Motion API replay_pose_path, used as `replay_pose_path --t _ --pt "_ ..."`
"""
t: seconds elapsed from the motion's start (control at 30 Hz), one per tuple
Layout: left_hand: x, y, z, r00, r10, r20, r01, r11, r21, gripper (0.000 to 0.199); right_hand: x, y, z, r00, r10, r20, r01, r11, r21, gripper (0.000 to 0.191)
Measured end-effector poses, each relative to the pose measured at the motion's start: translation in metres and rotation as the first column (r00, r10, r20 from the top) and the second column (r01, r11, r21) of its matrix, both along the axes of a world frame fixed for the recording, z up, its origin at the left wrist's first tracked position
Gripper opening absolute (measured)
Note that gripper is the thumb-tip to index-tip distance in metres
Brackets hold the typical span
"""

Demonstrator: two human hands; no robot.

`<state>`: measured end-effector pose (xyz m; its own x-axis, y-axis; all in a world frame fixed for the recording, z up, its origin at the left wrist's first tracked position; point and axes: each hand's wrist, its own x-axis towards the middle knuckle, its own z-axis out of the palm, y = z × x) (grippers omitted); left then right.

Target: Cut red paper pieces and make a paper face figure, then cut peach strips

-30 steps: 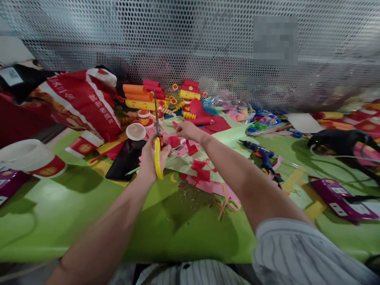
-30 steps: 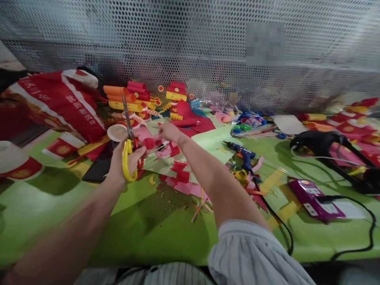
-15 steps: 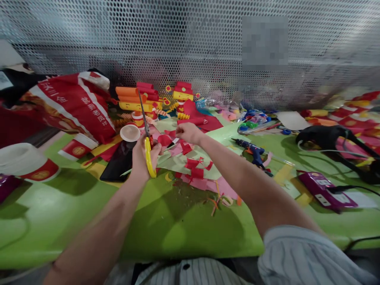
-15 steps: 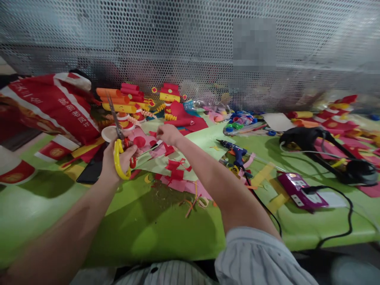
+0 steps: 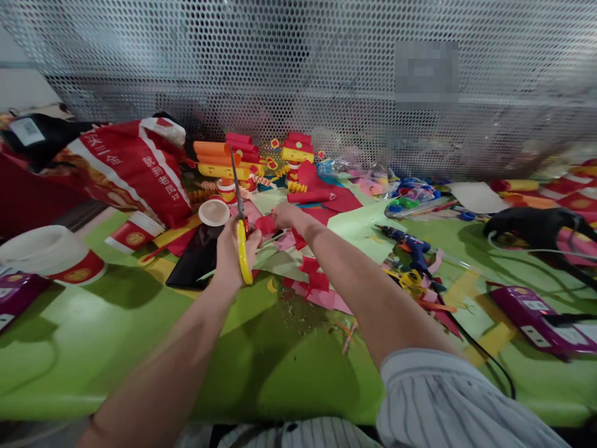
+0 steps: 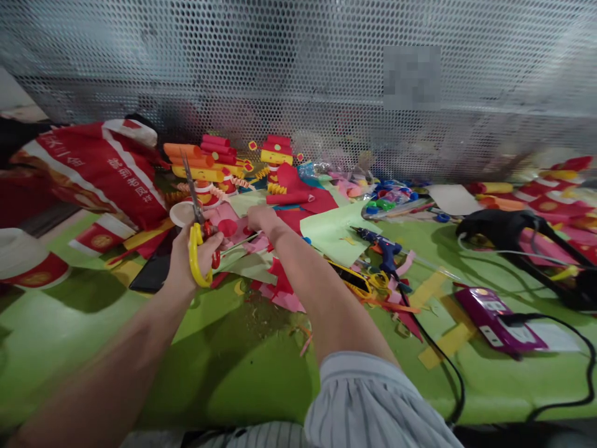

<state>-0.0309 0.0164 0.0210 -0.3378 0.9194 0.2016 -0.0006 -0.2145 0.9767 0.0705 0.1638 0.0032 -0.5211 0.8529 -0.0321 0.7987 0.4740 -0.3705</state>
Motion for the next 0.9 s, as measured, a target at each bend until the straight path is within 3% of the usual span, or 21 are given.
replay_pose_path --t 0.1,0.2,0.23,0.3,0.33,0.37,0.57,0.9 --pt "0.001 0.000 -0.001 0.999 -0.021 0.032 0.021 1.000 0.012 0.031 0.014 -0.014 0.010 0.981 -0.103 -0.163 0.098 0.994 -0.036 0.010" --pt "0.005 -0.002 -0.001 0.997 -0.030 0.064 0.028 0.999 0.031 0.032 0.037 -0.039 0.020 0.895 -0.164 -0.415 0.151 0.986 -0.064 0.021" --pt "0.007 -0.002 -0.002 0.997 -0.036 0.072 0.034 0.999 0.031 0.033 0.045 -0.050 0.022 0.722 -0.244 -0.647 0.139 0.968 -0.209 0.017" --pt "0.011 -0.005 -0.002 0.995 -0.057 0.087 0.055 0.998 0.026 0.033 0.059 -0.074 0.023 0.395 -0.369 -0.841 -0.013 0.913 -0.407 0.018" --pt "0.014 -0.006 -0.003 0.993 -0.069 0.093 0.068 0.997 0.023 0.033 0.064 -0.087 0.022 0.310 -0.395 -0.865 -0.075 0.897 -0.436 0.021" --pt "0.017 -0.008 -0.004 0.992 -0.085 0.096 0.083 0.996 0.021 0.033 0.067 -0.099 0.020 0.272 -0.414 -0.869 -0.113 0.883 -0.456 0.023" --pt "0.034 -0.018 -0.013 0.979 -0.186 0.081 0.187 0.982 0.005 0.030 0.065 -0.144 0.006 0.189 -0.505 -0.842 -0.077 0.848 -0.525 0.030" --pt "0.038 -0.027 -0.015 0.952 -0.305 -0.022 0.306 0.951 0.040 0.034 0.069 -0.147 0.000 0.106 -0.439 -0.892 0.012 0.898 -0.440 0.025"
